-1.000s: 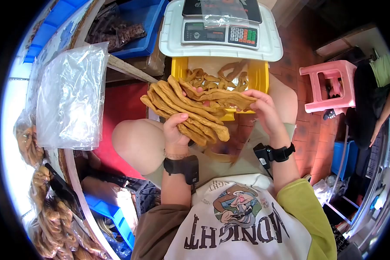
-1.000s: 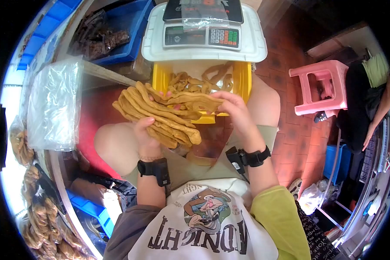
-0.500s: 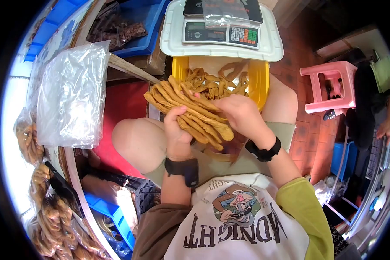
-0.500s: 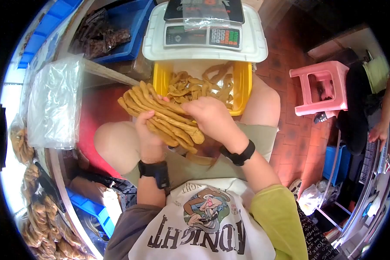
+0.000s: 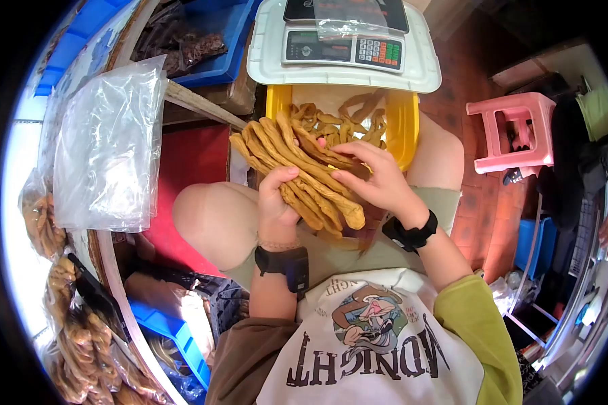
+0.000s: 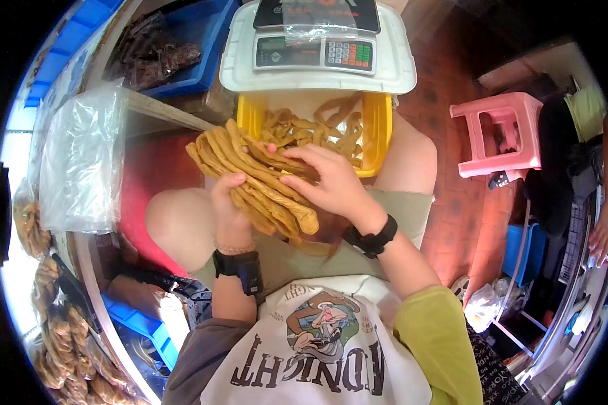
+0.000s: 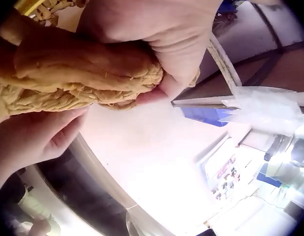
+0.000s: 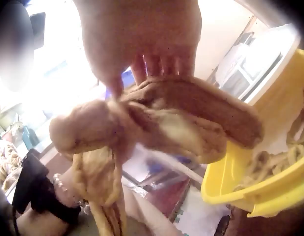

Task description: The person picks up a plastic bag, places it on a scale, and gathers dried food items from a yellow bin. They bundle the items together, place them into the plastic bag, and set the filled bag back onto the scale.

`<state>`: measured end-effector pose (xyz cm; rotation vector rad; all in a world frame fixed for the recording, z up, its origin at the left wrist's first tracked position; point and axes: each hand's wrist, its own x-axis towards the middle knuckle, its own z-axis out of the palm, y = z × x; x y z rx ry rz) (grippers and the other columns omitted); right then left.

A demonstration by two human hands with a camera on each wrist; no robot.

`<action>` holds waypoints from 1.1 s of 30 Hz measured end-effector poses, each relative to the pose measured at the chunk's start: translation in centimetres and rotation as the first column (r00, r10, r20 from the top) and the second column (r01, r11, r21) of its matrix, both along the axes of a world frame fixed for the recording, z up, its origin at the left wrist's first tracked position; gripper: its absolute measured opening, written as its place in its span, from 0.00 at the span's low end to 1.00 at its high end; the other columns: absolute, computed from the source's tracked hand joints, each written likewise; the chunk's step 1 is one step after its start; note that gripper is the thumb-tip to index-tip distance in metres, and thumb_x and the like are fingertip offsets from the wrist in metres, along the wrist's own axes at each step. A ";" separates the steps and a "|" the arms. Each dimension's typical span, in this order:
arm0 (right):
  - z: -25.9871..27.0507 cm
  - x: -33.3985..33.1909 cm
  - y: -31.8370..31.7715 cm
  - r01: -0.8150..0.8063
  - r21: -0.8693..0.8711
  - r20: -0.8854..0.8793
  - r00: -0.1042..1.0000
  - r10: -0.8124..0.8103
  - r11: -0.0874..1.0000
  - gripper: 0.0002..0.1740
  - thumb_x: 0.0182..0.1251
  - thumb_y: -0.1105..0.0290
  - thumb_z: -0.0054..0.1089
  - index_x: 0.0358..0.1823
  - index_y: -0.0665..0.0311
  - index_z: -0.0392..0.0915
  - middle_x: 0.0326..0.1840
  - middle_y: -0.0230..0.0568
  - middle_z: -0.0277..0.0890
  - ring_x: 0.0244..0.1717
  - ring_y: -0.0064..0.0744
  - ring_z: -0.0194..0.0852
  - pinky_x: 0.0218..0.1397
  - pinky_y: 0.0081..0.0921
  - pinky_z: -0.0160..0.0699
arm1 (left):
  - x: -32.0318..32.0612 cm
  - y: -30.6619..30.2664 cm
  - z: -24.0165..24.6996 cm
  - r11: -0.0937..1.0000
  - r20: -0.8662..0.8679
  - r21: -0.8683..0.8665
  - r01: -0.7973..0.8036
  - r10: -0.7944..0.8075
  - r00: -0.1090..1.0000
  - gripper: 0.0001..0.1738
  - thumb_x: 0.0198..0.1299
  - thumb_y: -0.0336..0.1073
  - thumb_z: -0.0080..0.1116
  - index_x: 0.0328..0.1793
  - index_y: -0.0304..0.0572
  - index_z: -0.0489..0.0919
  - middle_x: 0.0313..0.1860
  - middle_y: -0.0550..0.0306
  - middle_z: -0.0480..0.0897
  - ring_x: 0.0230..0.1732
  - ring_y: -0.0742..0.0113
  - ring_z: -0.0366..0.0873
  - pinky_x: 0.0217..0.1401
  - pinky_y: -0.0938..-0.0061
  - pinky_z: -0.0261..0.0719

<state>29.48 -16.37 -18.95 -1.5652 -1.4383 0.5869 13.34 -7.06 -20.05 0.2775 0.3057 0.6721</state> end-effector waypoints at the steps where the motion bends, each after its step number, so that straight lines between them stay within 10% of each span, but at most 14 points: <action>1: -0.1 -0.3 0.2 0.002 -0.001 -0.001 1.000 -0.002 1.000 0.18 0.57 0.70 0.66 0.50 0.66 0.77 0.40 0.45 0.79 0.41 0.39 0.79 0.46 0.28 0.76 | -0.1 -0.2 -0.3 1.000 -0.001 -0.001 0.002 -0.002 1.000 0.32 0.48 0.25 0.49 0.65 0.34 0.65 0.58 0.44 0.74 0.61 0.49 0.71 0.69 0.56 0.67; 13: -2.6 -2.1 1.2 0.204 0.205 0.207 0.947 -0.246 0.957 0.09 0.62 0.76 0.60 0.41 0.70 0.72 0.33 0.46 0.76 0.31 0.38 0.78 0.34 0.28 0.76 | -0.5 -0.7 -1.8 0.998 -0.121 0.019 0.059 -0.056 0.991 0.32 0.47 0.18 0.51 0.64 0.31 0.65 0.59 0.46 0.74 0.58 0.52 0.74 0.63 0.59 0.72; 19: -1.8 -2.4 0.9 0.354 -0.014 -0.303 0.890 -0.341 0.935 0.07 0.64 0.75 0.59 0.37 0.71 0.72 0.26 0.39 0.75 0.25 0.22 0.72 0.29 0.21 0.70 | -0.5 -0.9 -2.6 0.993 -0.042 0.101 0.067 -0.063 0.997 0.36 0.44 0.18 0.50 0.66 0.34 0.63 0.56 0.48 0.74 0.59 0.46 0.73 0.64 0.53 0.71; 27: -2.3 -0.3 1.0 0.510 -0.090 -0.417 0.761 -0.498 0.855 0.09 0.61 0.70 0.65 0.35 0.69 0.75 0.23 0.35 0.75 0.25 0.17 0.72 0.30 0.17 0.70 | 0.7 -1.7 -1.2 0.986 -0.045 0.159 0.044 -0.037 0.998 0.35 0.42 0.21 0.54 0.64 0.34 0.66 0.54 0.48 0.75 0.59 0.52 0.72 0.68 0.57 0.66; 33: 0.2 -2.1 0.8 0.313 0.203 0.008 0.947 -0.321 0.928 0.19 0.58 0.80 0.57 0.52 0.59 0.78 0.32 0.41 0.75 0.30 0.37 0.77 0.32 0.26 0.75 | 0.4 -2.1 -2.6 0.970 -0.097 0.230 0.082 -0.061 0.993 0.34 0.43 0.20 0.56 0.62 0.33 0.67 0.53 0.49 0.76 0.55 0.58 0.73 0.64 0.65 0.69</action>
